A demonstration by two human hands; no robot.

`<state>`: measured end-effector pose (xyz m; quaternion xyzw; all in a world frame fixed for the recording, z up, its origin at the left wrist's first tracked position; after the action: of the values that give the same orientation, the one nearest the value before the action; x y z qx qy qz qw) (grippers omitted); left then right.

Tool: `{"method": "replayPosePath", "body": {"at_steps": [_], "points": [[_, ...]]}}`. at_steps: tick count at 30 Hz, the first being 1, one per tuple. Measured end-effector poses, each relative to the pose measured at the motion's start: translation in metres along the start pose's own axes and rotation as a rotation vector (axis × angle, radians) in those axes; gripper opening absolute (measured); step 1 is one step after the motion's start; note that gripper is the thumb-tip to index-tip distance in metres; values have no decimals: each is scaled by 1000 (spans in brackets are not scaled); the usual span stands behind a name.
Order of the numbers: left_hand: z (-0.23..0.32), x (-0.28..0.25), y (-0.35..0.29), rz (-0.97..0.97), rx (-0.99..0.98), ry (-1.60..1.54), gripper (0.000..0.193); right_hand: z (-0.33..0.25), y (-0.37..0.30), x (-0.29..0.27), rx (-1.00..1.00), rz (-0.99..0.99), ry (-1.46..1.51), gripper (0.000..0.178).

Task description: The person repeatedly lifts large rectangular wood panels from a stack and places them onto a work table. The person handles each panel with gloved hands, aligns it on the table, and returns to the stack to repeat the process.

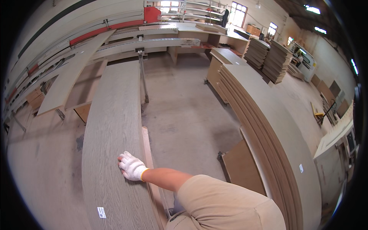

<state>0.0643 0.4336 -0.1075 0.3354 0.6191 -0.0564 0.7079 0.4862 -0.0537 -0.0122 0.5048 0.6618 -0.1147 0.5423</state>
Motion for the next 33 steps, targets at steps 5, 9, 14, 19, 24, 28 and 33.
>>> {"method": "replayPosePath", "body": {"at_steps": [5, 9, 14, 19, 24, 28, 33], "points": [[0, -6, 7, -4, 4, 74, 40, -1, -1, -1, -23, 46, 17, 39], [60, -58, 9, -24, 222, 626, 29, -4, 1, 0, -80, 28, 27, 38], [185, -121, 11, 538, 470, -196, 27, -8, 2, -4, -142, 32, 69, 36], [385, -101, 51, 33, 222, -977, 41, -1, 5, -3, -105, 11, 295, 20], [602, -102, 110, -728, -37, -1768, 83, 7, 7, 10, -162, -146, 481, 15], [717, -139, 126, -1047, -437, -2050, 102, 36, -9, 5, -30, -328, 730, 35], [801, -129, 105, -1177, -515, -2157, 99, 85, -56, -45, 347, -283, 1056, 18]]}}
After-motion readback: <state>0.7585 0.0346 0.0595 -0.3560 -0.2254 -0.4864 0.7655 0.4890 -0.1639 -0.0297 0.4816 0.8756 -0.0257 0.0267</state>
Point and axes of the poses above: each hand's wrist, its own y-axis towards the middle knuckle, its own x-axis out of the palm, z = x × y, the point moved 5 cm from there along y, towards the middle knuckle, and after that the axes turned 9 degrees about z, right-handed, at the moved point
